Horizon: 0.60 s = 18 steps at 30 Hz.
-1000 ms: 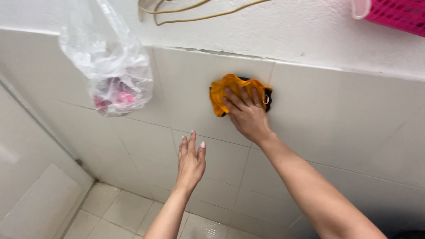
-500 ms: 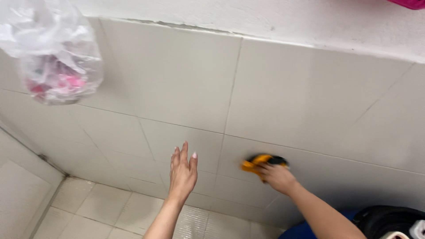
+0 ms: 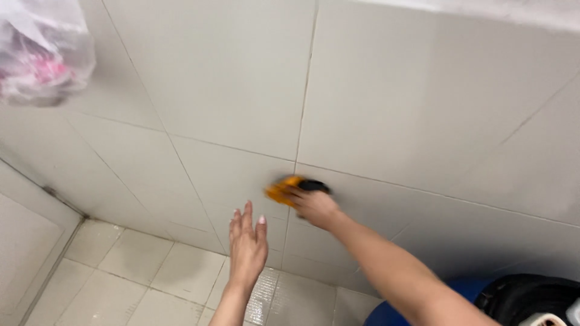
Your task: Splash water on bathroom wall tiles and wipe them clean with a cloth.
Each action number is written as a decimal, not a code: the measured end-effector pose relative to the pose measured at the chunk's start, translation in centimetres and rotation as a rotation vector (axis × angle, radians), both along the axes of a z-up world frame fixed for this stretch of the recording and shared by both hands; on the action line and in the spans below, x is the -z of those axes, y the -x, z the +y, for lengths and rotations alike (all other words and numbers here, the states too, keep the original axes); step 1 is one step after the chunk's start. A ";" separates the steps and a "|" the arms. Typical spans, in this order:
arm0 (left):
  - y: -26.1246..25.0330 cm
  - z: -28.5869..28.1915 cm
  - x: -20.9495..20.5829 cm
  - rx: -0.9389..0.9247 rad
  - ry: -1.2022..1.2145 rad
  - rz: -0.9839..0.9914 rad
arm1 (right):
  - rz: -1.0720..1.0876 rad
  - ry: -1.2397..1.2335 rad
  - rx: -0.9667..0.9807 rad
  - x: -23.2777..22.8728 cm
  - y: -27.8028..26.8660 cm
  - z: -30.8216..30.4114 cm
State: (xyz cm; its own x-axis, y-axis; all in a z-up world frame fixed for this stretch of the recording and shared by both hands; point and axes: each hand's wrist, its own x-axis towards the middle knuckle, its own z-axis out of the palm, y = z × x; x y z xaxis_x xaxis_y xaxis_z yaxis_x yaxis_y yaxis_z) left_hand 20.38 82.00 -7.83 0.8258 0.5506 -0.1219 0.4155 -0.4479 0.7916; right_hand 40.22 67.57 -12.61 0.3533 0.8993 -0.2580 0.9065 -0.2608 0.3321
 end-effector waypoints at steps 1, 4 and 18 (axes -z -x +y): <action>0.3 -0.2 0.9 -0.007 0.002 0.003 | 0.003 0.002 -0.007 -0.1 0.3 1.3; 1.5 0.0 3.8 -0.062 -0.010 -0.029 | -0.095 -0.145 -0.134 1.1 0.9 4.0; 1.4 0.5 13.9 -0.028 0.094 0.097 | 0.239 0.263 0.228 12.3 1.0 -6.7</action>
